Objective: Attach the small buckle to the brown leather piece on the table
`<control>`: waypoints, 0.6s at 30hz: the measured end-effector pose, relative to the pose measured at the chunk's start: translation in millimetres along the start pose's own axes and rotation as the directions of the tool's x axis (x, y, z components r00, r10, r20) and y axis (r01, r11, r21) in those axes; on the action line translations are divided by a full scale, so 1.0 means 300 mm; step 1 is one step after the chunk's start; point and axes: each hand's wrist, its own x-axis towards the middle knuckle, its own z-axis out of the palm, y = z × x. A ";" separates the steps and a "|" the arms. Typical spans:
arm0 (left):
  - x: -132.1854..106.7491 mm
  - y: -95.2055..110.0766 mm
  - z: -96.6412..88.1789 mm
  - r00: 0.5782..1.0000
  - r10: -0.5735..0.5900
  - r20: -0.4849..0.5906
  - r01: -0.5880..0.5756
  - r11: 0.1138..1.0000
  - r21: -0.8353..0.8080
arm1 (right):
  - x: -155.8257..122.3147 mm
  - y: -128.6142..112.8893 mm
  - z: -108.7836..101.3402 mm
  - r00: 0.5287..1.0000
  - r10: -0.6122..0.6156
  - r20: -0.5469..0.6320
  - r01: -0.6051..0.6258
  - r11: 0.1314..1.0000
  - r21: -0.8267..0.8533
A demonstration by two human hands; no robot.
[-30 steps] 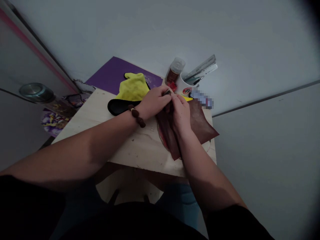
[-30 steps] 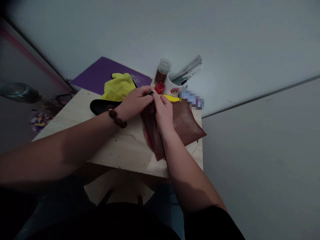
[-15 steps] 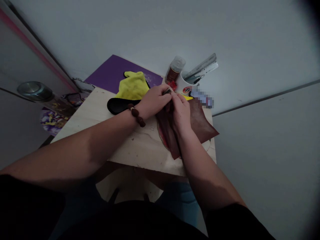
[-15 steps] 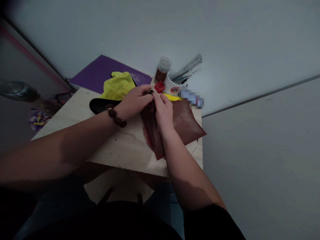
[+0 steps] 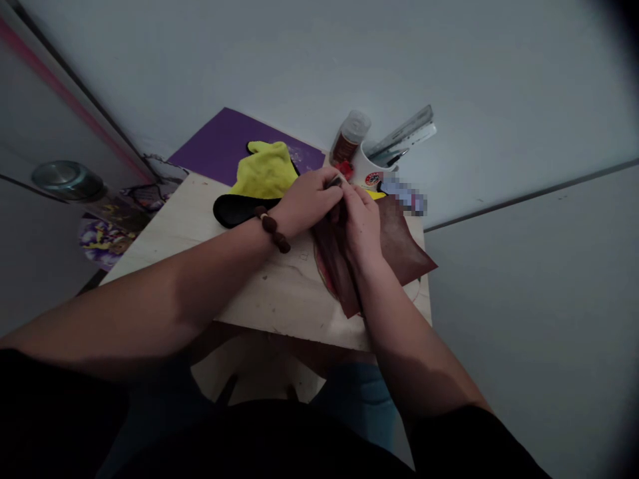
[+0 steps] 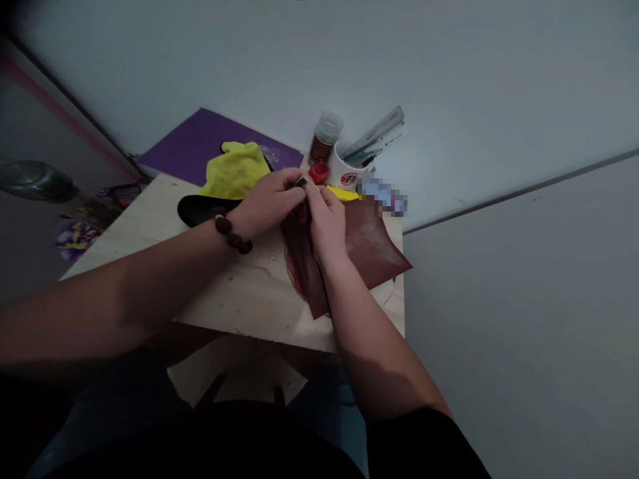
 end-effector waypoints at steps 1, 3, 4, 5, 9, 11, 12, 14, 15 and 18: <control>0.000 0.001 -0.001 1.000 0.004 -0.002 -0.004 1.000 -0.002 | 0.000 0.002 -0.001 1.000 -0.005 0.005 0.005 1.000 0.003; -0.002 0.005 -0.003 1.000 0.007 0.004 -0.007 1.000 -0.008 | 0.001 0.009 -0.003 1.000 -0.023 0.015 0.023 1.000 0.012; -0.002 0.007 -0.004 1.000 0.003 0.009 -0.003 1.000 -0.012 | 0.002 0.012 -0.004 0.999 -0.030 0.019 0.030 0.999 0.012; -0.003 0.009 -0.005 1.000 -0.002 0.013 0.003 1.000 -0.015 | 0.003 0.015 -0.005 0.999 -0.035 0.024 0.035 0.999 0.008; -0.004 0.012 -0.006 1.000 0.005 0.005 -0.005 1.000 0.003 | 0.004 0.017 -0.004 0.999 -0.032 0.028 0.032 0.999 0.007; -0.004 0.012 -0.007 1.000 0.010 0.006 -0.010 1.000 0.015 | 0.003 0.015 -0.004 0.999 -0.025 0.023 0.025 1.000 0.016; -0.004 0.012 -0.007 1.000 0.010 0.010 -0.010 1.000 0.017 | 0.002 0.014 -0.004 0.999 -0.024 0.021 0.024 1.000 0.017; -0.004 0.014 -0.006 1.000 0.002 0.015 -0.002 1.000 0.016 | 0.002 0.015 -0.004 0.999 -0.032 0.023 0.032 0.999 0.015; -0.004 0.015 -0.006 1.000 -0.006 0.015 0.006 1.000 0.016 | 0.003 0.016 -0.005 0.999 -0.039 0.026 0.039 0.999 0.011; -0.005 0.015 -0.005 1.000 -0.021 0.018 0.020 1.000 0.021 | 0.006 0.024 -0.010 0.998 -0.053 0.041 0.054 0.998 -0.017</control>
